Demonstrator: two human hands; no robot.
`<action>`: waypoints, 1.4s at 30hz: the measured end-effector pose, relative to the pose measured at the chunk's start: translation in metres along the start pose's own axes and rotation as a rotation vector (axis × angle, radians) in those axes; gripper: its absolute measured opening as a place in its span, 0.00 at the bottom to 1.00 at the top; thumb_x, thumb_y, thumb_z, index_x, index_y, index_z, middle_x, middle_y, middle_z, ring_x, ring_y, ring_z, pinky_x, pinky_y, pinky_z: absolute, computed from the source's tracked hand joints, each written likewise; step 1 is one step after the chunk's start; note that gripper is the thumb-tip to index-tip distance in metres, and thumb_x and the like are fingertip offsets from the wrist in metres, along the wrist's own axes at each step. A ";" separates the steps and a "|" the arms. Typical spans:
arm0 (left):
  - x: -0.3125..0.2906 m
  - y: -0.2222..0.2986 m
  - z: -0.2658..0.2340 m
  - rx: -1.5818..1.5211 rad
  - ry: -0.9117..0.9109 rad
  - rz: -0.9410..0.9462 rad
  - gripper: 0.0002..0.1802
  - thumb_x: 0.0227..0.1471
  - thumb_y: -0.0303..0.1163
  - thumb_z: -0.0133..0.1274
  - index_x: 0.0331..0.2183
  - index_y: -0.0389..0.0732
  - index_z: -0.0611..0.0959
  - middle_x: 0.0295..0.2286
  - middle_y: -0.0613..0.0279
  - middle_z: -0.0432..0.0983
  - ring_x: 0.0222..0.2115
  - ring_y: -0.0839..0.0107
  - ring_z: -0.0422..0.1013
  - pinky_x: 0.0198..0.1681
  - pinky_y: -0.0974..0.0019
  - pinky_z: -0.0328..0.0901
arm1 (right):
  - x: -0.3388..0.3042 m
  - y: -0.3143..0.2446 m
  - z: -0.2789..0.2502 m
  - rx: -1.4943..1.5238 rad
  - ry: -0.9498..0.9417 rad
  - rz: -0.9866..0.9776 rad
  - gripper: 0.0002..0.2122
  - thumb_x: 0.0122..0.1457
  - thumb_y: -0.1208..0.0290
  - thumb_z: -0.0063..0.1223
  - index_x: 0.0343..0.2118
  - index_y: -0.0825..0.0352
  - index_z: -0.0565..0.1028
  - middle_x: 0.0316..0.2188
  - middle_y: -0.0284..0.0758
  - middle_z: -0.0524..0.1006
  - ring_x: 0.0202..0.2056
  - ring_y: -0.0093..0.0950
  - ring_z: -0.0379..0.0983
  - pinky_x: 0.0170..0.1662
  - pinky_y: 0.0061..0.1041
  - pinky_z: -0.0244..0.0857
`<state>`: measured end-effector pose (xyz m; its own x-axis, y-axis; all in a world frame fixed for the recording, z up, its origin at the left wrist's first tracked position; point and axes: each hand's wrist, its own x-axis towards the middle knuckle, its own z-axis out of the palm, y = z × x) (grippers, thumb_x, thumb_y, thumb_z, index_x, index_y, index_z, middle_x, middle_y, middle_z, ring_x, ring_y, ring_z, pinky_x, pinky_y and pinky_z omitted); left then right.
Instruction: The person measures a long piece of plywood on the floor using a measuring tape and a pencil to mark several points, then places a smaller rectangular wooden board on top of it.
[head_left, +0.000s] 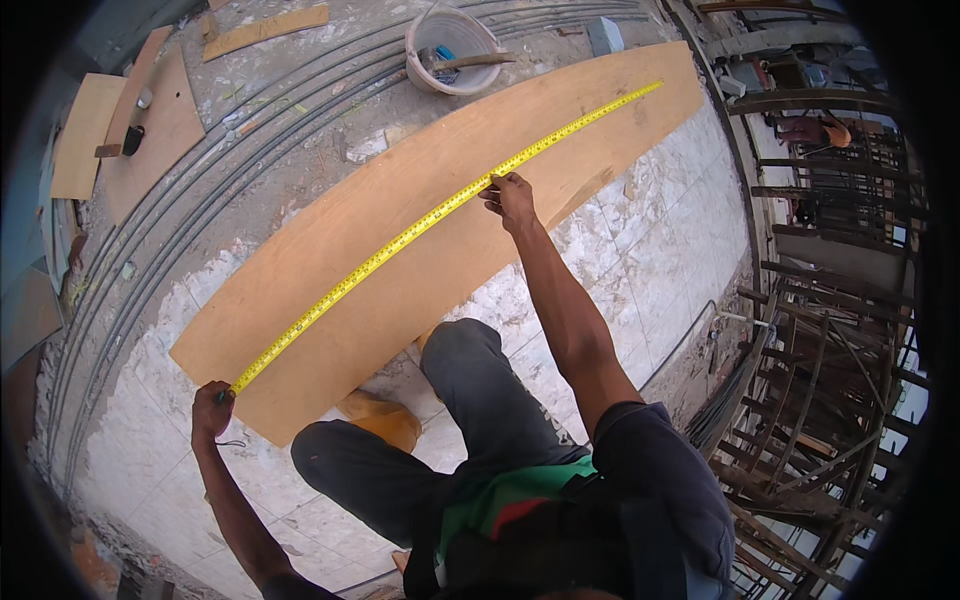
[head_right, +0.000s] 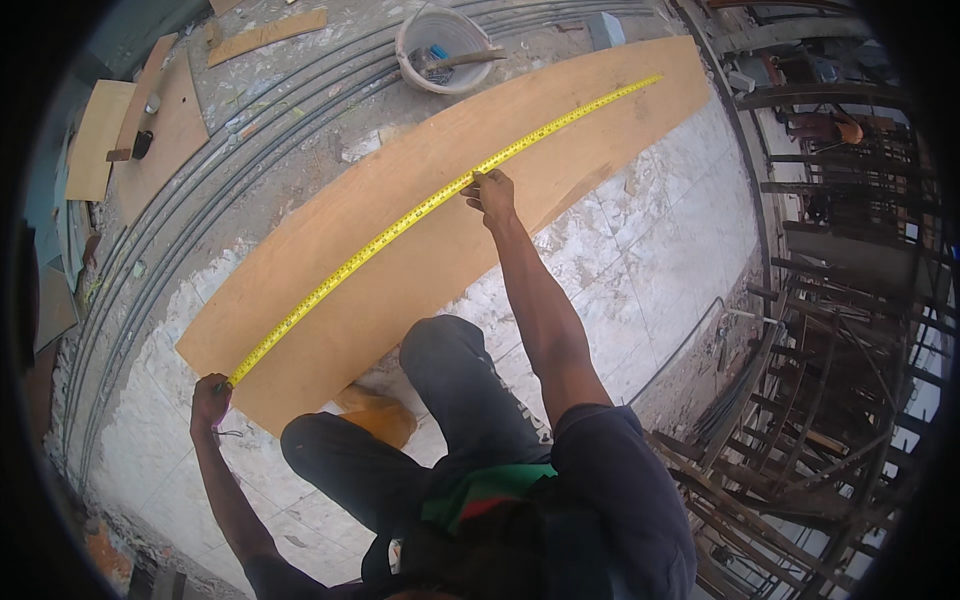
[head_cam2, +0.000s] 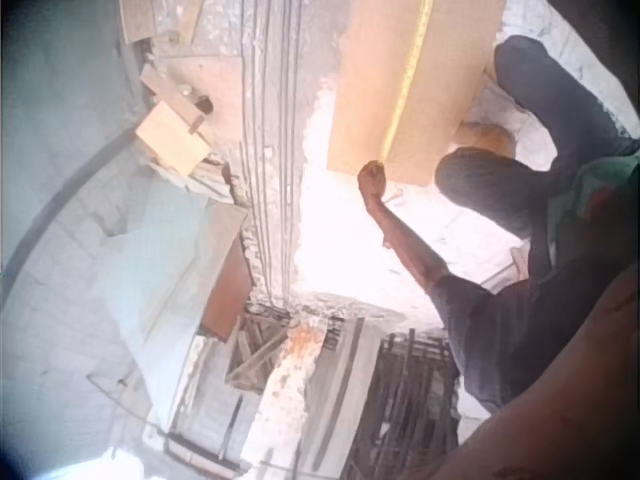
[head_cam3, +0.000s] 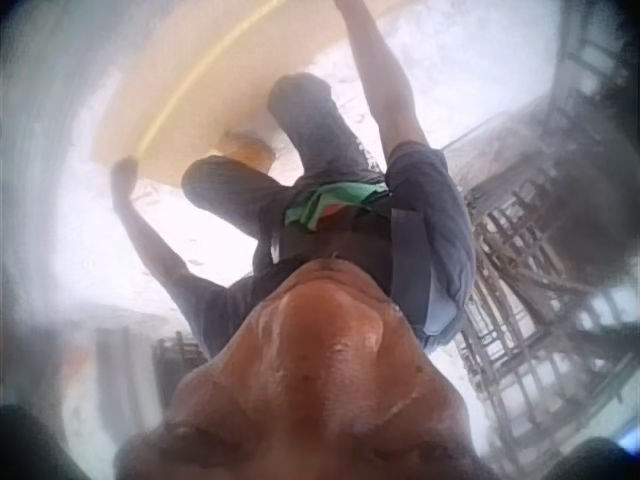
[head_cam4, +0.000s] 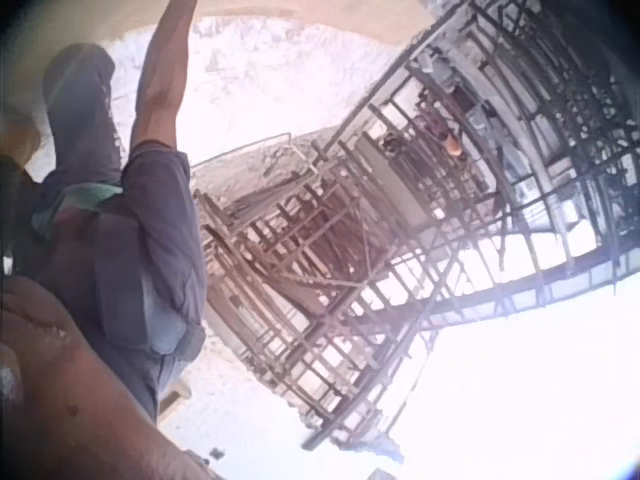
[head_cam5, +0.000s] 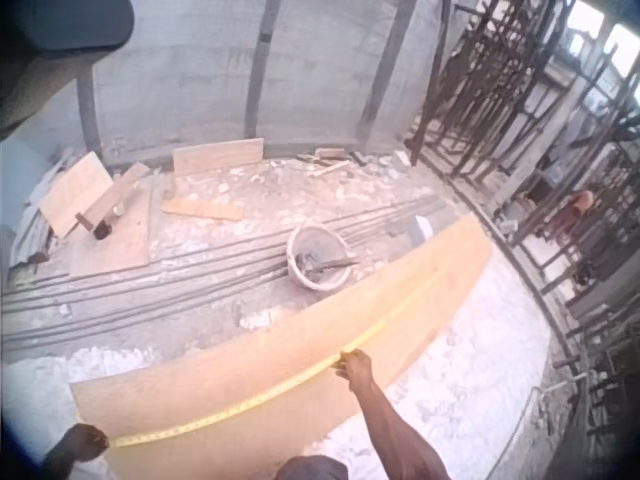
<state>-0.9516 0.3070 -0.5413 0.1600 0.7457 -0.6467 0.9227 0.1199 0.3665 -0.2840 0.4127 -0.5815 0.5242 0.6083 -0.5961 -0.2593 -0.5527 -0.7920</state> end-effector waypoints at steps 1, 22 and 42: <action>-0.021 0.012 -0.002 -0.034 0.016 -0.003 0.09 0.51 0.31 0.55 0.30 0.36 0.84 0.27 0.49 0.78 0.29 0.54 0.76 0.34 0.56 0.68 | -0.024 -0.009 -0.011 -0.025 -0.019 0.028 0.03 0.64 0.71 0.51 0.36 0.64 0.71 0.29 0.32 0.78 0.28 0.23 0.78 0.29 0.23 0.71; -0.276 0.125 -0.006 -0.256 -0.253 -0.038 0.11 0.53 0.36 0.52 0.34 0.42 0.86 0.31 0.48 0.80 0.34 0.49 0.76 0.39 0.52 0.70 | -0.266 -0.169 -0.011 -0.017 -0.165 0.095 0.07 0.67 0.66 0.48 0.42 0.62 0.70 0.41 0.36 0.78 0.39 0.27 0.74 0.41 0.30 0.69; -0.275 0.292 0.011 -0.916 -0.164 -0.281 0.09 0.59 0.30 0.50 0.29 0.37 0.82 0.21 0.67 0.75 0.23 0.79 0.67 0.28 0.70 0.63 | -0.175 -0.185 -0.017 -0.940 -0.798 -0.319 0.13 0.62 0.60 0.55 0.39 0.65 0.79 0.35 0.40 0.82 0.39 0.32 0.80 0.44 0.31 0.71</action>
<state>-0.7220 0.1297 -0.2638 0.0865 0.5201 -0.8497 0.3154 0.7947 0.5185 -0.3143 0.3993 -0.3286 -0.2595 0.7797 -0.5698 0.6316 -0.3094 -0.7109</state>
